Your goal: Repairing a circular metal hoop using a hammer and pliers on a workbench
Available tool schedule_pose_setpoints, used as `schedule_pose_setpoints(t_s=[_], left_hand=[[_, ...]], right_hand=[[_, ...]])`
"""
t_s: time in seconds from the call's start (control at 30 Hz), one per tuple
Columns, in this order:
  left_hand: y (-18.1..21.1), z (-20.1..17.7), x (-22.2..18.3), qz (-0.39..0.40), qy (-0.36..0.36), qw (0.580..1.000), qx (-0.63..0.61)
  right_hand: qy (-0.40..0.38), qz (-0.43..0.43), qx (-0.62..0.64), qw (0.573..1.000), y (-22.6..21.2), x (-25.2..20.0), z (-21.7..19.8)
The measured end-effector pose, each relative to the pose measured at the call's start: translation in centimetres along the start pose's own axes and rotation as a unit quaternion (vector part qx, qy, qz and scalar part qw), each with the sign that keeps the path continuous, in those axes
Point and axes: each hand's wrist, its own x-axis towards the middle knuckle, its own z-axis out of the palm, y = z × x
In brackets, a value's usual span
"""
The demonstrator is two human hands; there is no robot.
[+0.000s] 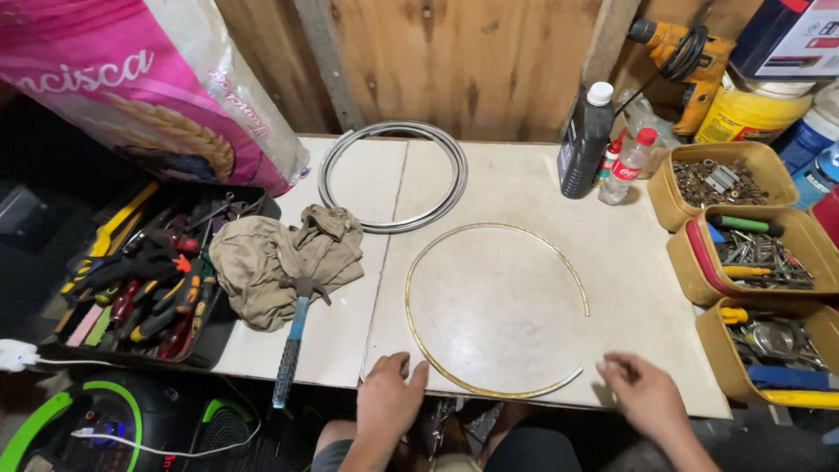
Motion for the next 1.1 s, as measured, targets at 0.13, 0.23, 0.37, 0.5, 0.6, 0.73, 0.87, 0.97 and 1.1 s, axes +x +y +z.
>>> schedule_pose_setpoints(t_s=[0.13,0.23,0.37,0.5,0.6,0.73,0.87,0.97,1.1], left_hand=[[2.1,0.2,1.7,-0.013,0.002,1.000,0.020],[3.4,-0.8,3.0,-0.049,-0.027,0.997,0.052],[4.0,-0.9,4.4,-0.045,-0.087,0.994,0.046],[4.0,-0.8,4.5,0.105,0.016,0.989,0.105],[5.5,1.1,2.9,0.267,-0.030,0.949,0.163],[2.7,5.2,-1.3,0.534,-0.012,0.842,0.074],[1.9,5.2,-1.0,0.531,0.015,0.847,0.002],[1.8,3.2,-1.1,0.559,0.047,0.828,0.013],[1.2,2.2,-1.0,0.568,0.042,0.821,0.025]], right_hand=[[0.032,-0.016,-0.073,0.997,-3.4,3.4,0.1],[0.047,-0.054,-0.111,0.991,-4.0,5.6,1.0],[0.051,-0.096,-0.175,0.978,-4.5,7.1,1.5],[0.014,-0.126,-0.219,0.967,-5.3,5.3,1.1],[-0.041,-0.154,-0.246,0.956,-4.2,4.6,0.8],[-0.087,-0.249,-0.290,0.920,-4.8,4.2,0.3],[-0.080,-0.331,-0.336,0.878,-7.8,6.2,-1.3],[-0.172,-0.374,-0.384,0.826,-8.8,7.3,-1.4],[-0.220,-0.491,-0.329,0.776,-7.1,5.5,-0.6]])
